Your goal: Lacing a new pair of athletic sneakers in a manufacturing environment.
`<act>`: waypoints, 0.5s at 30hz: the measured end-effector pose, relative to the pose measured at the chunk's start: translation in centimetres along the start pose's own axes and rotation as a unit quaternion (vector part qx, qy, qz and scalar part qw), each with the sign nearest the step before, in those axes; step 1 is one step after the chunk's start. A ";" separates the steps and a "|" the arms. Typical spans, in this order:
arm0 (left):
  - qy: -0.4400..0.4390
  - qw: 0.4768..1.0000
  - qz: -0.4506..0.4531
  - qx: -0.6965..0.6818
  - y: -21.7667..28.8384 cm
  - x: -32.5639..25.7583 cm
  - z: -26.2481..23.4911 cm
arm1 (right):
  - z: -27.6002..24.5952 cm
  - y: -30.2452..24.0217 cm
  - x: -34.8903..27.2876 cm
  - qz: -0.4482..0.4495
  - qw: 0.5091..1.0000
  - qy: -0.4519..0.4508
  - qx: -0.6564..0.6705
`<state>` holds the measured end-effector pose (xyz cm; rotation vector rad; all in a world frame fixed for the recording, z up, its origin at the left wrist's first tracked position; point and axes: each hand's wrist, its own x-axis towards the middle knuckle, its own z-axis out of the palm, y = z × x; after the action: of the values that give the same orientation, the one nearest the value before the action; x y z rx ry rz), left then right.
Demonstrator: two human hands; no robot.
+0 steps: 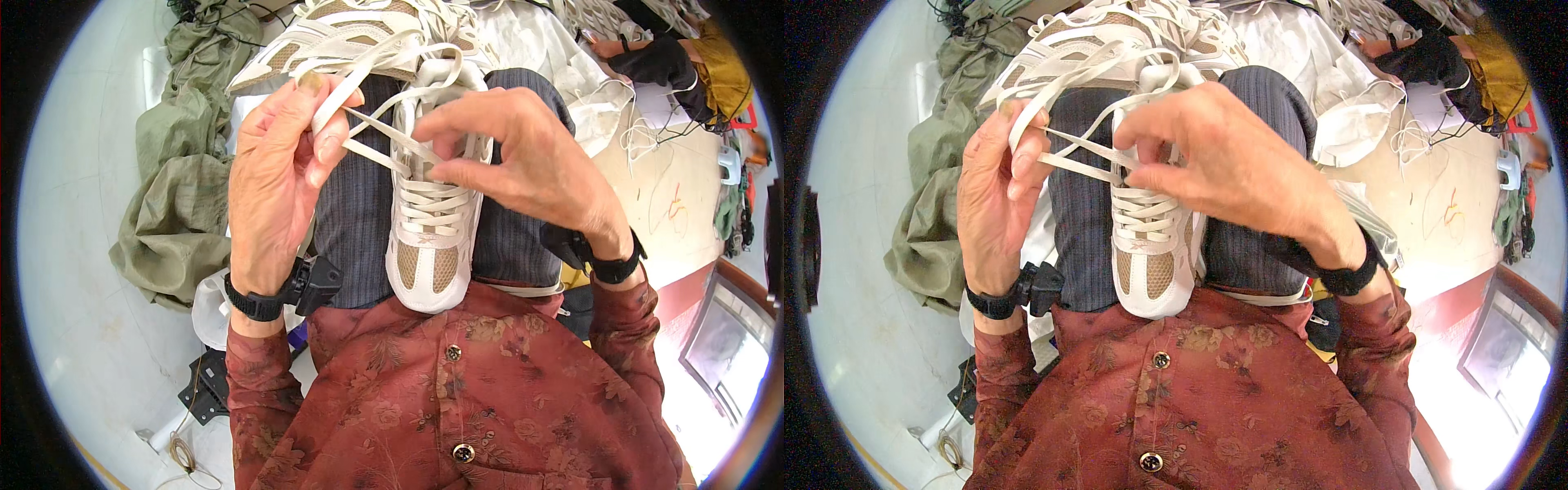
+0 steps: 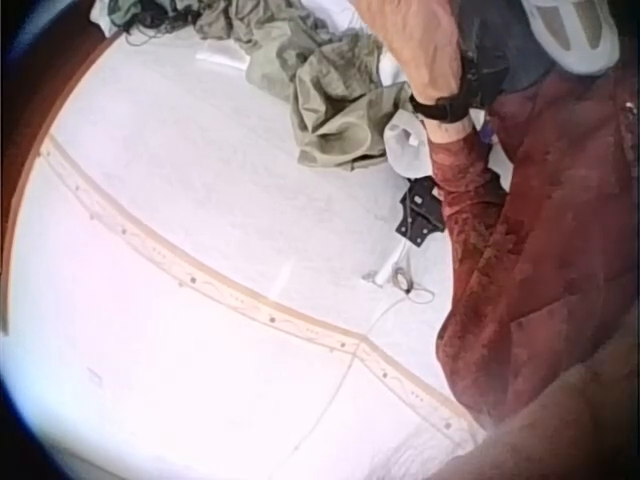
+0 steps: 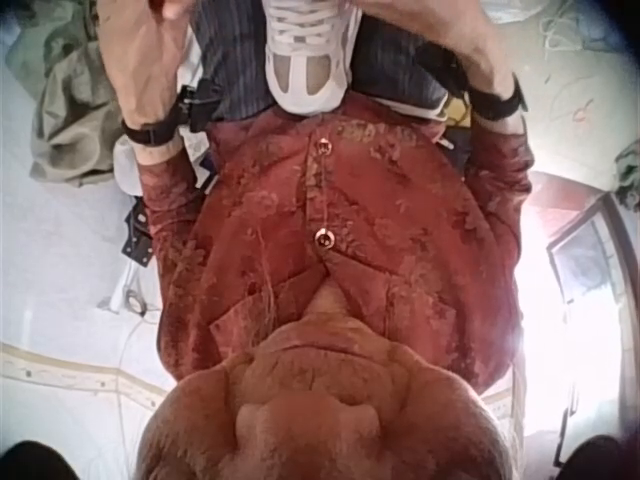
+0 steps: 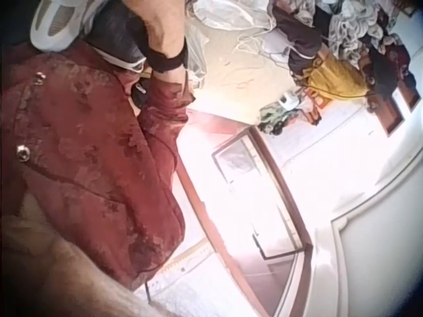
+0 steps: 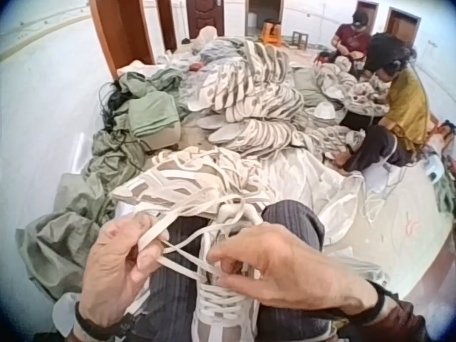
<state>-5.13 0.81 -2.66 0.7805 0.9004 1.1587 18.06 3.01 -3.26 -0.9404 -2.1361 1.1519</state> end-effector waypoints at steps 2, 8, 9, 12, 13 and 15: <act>0.026 1.000 0.003 -0.002 0.1 -0.1 0.1 | 0.6 -0.3 -0.6 -0.025 0.997 0.009 -0.077; 0.000 1.000 -0.002 -0.017 -0.1 0.1 -0.4 | 2.1 -0.8 -1.2 -0.083 0.986 0.090 -0.109; 0.000 1.000 -0.001 -0.017 0.0 0.2 -0.3 | 2.3 -0.8 -1.3 -0.088 0.984 0.110 -0.108; 0.029 0.999 -0.005 -0.018 0.3 0.2 -0.4 | 1.0 -2.2 -1.2 0.047 0.990 0.060 0.119; 0.028 0.999 -0.013 -0.035 0.3 0.2 -0.6 | 0.6 -2.8 -1.1 0.095 0.971 0.072 0.206; 0.022 0.998 -0.019 -0.053 0.7 0.4 -1.1 | -1.1 -4.0 -1.0 0.140 0.939 0.111 0.292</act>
<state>-6.35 1.42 -2.60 0.6511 0.8794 1.1836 18.16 1.18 0.61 -1.0416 -1.3789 1.6107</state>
